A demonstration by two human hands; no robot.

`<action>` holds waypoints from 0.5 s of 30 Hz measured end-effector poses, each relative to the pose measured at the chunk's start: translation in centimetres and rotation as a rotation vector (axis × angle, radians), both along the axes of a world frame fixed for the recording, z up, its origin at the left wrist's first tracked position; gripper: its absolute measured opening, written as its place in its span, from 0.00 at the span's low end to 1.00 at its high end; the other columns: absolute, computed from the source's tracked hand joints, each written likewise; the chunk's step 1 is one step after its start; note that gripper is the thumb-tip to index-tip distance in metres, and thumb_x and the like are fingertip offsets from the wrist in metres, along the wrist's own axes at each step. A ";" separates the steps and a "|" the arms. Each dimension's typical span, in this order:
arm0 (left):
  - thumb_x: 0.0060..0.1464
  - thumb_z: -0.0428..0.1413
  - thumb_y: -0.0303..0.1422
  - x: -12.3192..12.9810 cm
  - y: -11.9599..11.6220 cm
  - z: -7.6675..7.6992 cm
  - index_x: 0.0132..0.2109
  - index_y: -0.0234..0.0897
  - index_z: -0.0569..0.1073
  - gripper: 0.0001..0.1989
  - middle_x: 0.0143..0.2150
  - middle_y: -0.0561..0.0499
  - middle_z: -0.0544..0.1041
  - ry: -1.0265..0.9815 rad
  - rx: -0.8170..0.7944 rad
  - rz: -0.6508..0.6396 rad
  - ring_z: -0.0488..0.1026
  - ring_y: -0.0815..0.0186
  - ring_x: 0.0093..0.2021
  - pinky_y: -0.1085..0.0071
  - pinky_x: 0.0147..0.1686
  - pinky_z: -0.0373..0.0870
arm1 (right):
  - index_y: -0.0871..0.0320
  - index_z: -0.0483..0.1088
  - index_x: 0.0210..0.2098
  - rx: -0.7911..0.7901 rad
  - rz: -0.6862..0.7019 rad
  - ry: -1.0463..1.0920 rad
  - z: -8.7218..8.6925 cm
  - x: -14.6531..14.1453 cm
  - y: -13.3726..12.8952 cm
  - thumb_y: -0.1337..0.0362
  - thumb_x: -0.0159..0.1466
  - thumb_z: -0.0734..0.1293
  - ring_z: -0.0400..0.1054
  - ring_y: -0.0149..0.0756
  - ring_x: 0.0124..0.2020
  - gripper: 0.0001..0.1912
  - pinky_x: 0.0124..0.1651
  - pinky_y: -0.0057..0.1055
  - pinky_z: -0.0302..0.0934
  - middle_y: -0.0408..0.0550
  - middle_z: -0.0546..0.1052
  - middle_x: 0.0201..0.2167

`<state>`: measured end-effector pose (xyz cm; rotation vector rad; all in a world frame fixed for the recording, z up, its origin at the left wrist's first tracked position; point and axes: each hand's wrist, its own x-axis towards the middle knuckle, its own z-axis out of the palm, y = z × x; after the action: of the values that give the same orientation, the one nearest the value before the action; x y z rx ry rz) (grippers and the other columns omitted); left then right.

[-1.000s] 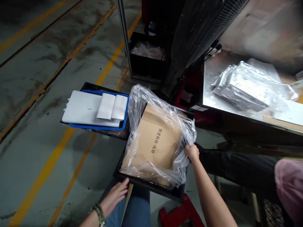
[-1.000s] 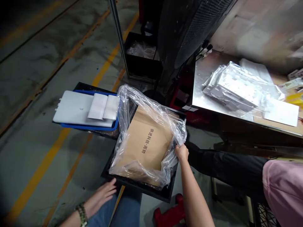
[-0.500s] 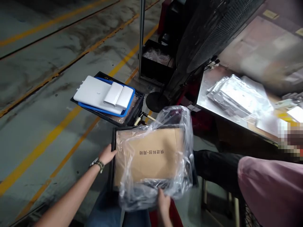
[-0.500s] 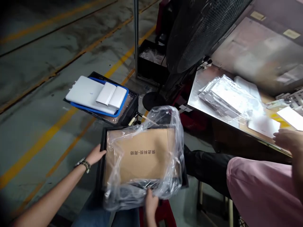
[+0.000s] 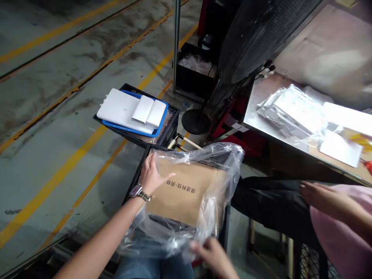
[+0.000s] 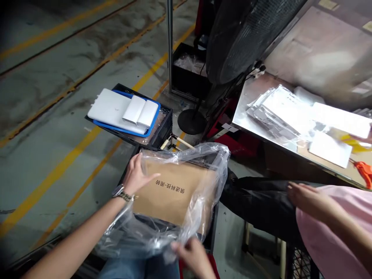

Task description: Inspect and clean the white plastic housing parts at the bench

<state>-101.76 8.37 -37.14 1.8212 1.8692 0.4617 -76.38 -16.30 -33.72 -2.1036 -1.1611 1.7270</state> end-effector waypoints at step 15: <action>0.65 0.49 0.52 -13.5 4.6 12.0 0.52 0.48 0.79 0.22 0.26 0.55 0.77 -0.158 -0.078 0.069 0.69 0.64 0.22 0.70 0.26 0.66 | 0.38 0.49 0.73 0.144 0.555 -0.544 -10.3 -6.4 23.7 0.41 0.68 0.62 0.32 0.66 0.76 0.37 0.64 0.80 0.31 0.53 0.46 0.77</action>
<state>-115.27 12.97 -25.12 1.6257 1.8208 0.5332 -82.80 7.35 -44.04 -2.3813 -2.1119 1.1842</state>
